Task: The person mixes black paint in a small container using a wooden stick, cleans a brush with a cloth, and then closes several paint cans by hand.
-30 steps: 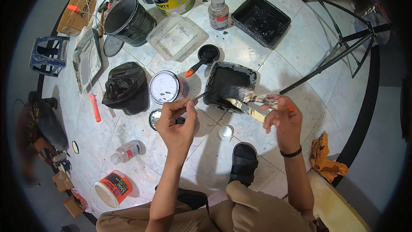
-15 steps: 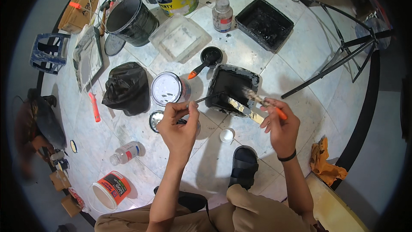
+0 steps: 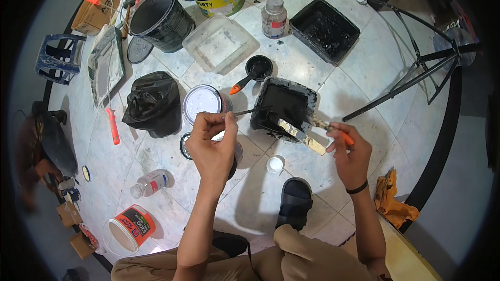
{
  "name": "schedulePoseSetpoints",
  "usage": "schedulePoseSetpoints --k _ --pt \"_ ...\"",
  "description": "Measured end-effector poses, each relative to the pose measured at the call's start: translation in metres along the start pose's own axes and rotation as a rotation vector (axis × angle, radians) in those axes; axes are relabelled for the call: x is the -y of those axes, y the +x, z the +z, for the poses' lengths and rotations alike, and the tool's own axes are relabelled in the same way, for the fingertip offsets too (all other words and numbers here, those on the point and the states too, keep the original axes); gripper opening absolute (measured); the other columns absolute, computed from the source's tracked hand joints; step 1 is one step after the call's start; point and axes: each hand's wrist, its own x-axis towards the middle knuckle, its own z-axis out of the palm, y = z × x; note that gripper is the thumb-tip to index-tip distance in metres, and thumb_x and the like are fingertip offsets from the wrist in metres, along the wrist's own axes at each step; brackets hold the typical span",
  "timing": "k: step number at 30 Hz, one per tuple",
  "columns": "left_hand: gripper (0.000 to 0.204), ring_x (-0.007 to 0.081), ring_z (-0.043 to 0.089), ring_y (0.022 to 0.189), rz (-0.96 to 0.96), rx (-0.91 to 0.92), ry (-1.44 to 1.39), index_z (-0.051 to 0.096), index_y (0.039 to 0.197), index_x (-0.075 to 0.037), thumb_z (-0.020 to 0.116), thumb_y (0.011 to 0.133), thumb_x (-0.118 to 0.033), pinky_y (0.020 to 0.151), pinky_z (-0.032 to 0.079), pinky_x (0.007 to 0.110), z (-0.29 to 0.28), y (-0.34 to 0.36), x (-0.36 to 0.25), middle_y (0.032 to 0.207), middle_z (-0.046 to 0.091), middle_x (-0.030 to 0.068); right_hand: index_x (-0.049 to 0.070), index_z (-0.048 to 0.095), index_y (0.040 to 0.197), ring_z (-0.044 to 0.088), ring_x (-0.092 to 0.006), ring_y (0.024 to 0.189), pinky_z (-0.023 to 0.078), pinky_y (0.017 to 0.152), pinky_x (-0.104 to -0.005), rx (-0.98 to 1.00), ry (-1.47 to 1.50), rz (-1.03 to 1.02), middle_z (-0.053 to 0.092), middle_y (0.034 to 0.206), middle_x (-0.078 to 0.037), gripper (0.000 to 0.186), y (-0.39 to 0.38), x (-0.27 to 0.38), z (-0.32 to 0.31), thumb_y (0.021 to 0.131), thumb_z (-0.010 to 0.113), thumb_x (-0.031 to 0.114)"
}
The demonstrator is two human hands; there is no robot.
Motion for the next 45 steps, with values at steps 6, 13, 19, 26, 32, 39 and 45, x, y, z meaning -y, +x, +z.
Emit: schedulePoseSetpoints --k 6,13,19,26,32,39,45 --pt "0.018 0.0155 0.077 0.09 -0.06 0.058 0.033 0.062 0.096 0.003 0.075 0.1 -0.009 0.076 0.057 0.026 0.004 -0.006 -0.001 0.094 0.076 0.0122 -0.005 0.069 0.116 0.067 -0.0111 0.062 0.049 0.054 -0.0218 -0.089 0.352 0.219 0.075 0.091 -0.014 0.037 0.012 0.009 -0.003 0.111 0.06 0.03" --pt "0.019 0.0171 0.077 0.093 -0.136 0.128 -0.093 0.06 0.095 0.003 0.073 0.102 -0.009 0.083 0.059 0.027 0.013 -0.006 0.002 0.096 0.076 0.0171 -0.007 0.066 0.116 0.065 -0.0137 0.059 0.051 0.054 -0.0244 -0.006 0.617 0.289 0.073 0.085 -0.015 0.041 0.009 0.013 0.019 0.113 0.057 0.033" --pt "0.021 0.0144 0.075 0.088 -0.223 0.067 -0.229 0.058 0.091 0.001 0.073 0.101 -0.009 0.083 0.056 0.025 0.006 -0.001 -0.002 0.091 0.076 0.0152 -0.006 0.066 0.117 0.066 -0.0138 0.059 0.052 0.053 -0.0253 -0.043 0.519 0.277 0.074 0.091 -0.016 0.041 0.019 -0.034 0.015 0.113 0.057 0.034" --pt "0.02 0.0169 0.077 0.085 -0.233 0.034 -0.218 0.058 0.09 0.0 0.073 0.102 -0.009 0.079 0.059 0.026 -0.009 0.007 0.008 0.087 0.074 0.0142 -0.006 0.066 0.118 0.067 -0.0128 0.061 0.051 0.053 -0.0248 -0.052 0.49 0.236 0.075 0.092 -0.016 0.041 0.018 -0.014 0.005 0.113 0.057 0.034" --pt "0.016 0.0171 0.076 0.08 -0.149 0.042 -0.176 0.063 0.092 -0.002 0.071 0.103 -0.009 0.076 0.06 0.028 -0.014 0.01 0.009 0.086 0.075 0.0114 -0.005 0.066 0.118 0.066 -0.0125 0.061 0.051 0.053 -0.0246 0.002 0.599 0.333 0.074 0.092 -0.014 0.04 0.015 -0.001 0.018 0.114 0.054 0.032" --pt "0.019 0.0217 0.077 0.091 0.094 -0.003 -0.156 0.066 0.102 0.002 0.074 0.103 -0.016 0.084 0.063 0.033 0.024 0.074 -0.036 0.098 0.075 0.012 -0.004 0.065 0.117 0.066 -0.0119 0.061 0.05 0.053 -0.024 -0.157 0.532 0.335 0.074 0.094 -0.014 0.038 0.021 -0.033 -0.013 0.114 0.054 0.031" --pt "0.018 0.018 0.075 0.09 0.451 0.107 -0.032 0.073 0.1 0.001 0.076 0.101 -0.017 0.076 0.059 0.032 0.194 0.138 -0.035 0.105 0.077 0.0117 -0.004 0.065 0.12 0.066 -0.0124 0.061 0.05 0.052 -0.0233 -0.366 0.524 0.224 0.074 0.1 -0.017 0.038 0.048 -0.04 -0.044 0.113 0.056 0.032"
